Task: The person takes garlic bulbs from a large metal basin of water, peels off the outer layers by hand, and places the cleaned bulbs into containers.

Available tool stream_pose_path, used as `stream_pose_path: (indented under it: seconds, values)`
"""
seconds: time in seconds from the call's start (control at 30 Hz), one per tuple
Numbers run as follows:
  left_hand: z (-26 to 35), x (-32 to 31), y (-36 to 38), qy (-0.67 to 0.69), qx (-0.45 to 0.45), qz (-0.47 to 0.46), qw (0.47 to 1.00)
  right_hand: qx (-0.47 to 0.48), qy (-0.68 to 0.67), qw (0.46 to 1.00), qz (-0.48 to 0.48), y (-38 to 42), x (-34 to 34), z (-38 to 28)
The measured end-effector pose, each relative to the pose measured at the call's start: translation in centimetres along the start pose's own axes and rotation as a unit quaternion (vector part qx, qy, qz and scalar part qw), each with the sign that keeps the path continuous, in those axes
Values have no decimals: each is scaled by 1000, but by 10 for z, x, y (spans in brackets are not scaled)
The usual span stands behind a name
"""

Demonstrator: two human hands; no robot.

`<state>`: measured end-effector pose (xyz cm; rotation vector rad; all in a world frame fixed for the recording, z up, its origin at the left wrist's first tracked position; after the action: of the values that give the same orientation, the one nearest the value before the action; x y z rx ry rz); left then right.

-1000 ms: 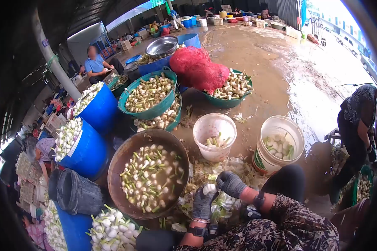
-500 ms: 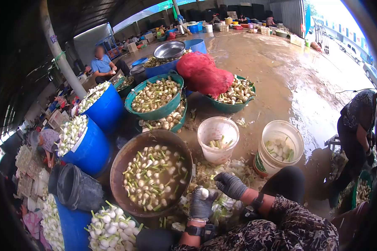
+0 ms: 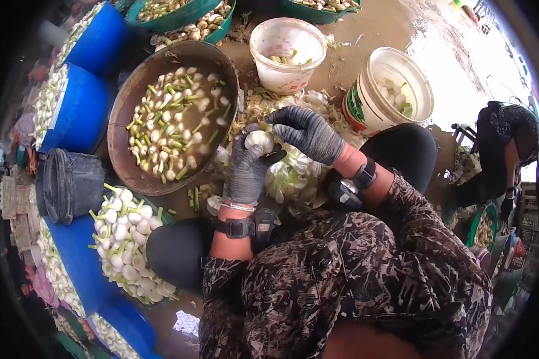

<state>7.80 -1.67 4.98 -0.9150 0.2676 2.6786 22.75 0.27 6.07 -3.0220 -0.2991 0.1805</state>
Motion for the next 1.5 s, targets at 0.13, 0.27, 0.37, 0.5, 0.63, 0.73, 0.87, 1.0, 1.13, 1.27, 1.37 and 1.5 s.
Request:
stream_pose_path:
  seconds: [0.13,0.27,0.37,0.5,0.63,0.73,0.87,1.0,1.13,1.27,1.37,1.5]
  values:
    - [-3,1,-2,-181,-3,37,983,-37,38,999,-12,0,-7,-20]
    - [-3,8,-10,-294,-3,77,953,49,275,960,4,-2,-10,-34]
    - [-3,11,-10,-333,-62,76,938,102,263,959,21,-2,-5,-31]
    - [-14,16,-12,-270,-42,47,961,71,330,940,49,-7,-1,-25]
    - [-14,-1,-5,-87,-38,-24,995,1,401,901,165,-19,59,7]
    - [-9,-10,-8,-24,-23,-38,999,-17,441,886,145,-18,86,16]
    - [-7,-21,-9,-21,-1,-30,999,150,352,920,79,-2,42,-45]
    - [-15,-15,-14,-168,32,-46,984,228,339,911,-56,3,15,-55]
    - [-14,-20,-14,-133,8,-85,987,208,389,894,-72,5,7,-55]
    - [-21,-2,-11,-268,63,-65,959,115,394,908,-82,3,5,-42]
    - [-18,-7,-14,-415,-8,-133,900,40,355,933,-49,3,11,-21]
    - [-20,-10,-14,-472,-85,-151,864,-70,275,959,-25,2,23,0]
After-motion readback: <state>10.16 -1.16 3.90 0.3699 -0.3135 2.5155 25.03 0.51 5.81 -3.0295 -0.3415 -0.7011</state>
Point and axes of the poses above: each hand's wrist, its own y-axis away from the middle knuckle, its own x-axis out of the back of the hand, z = x × y, the point moved 5 cm from there along -y, towards the middle knuckle, and after that the axes turned 8 degrees about -y, right-handed, at the moved point
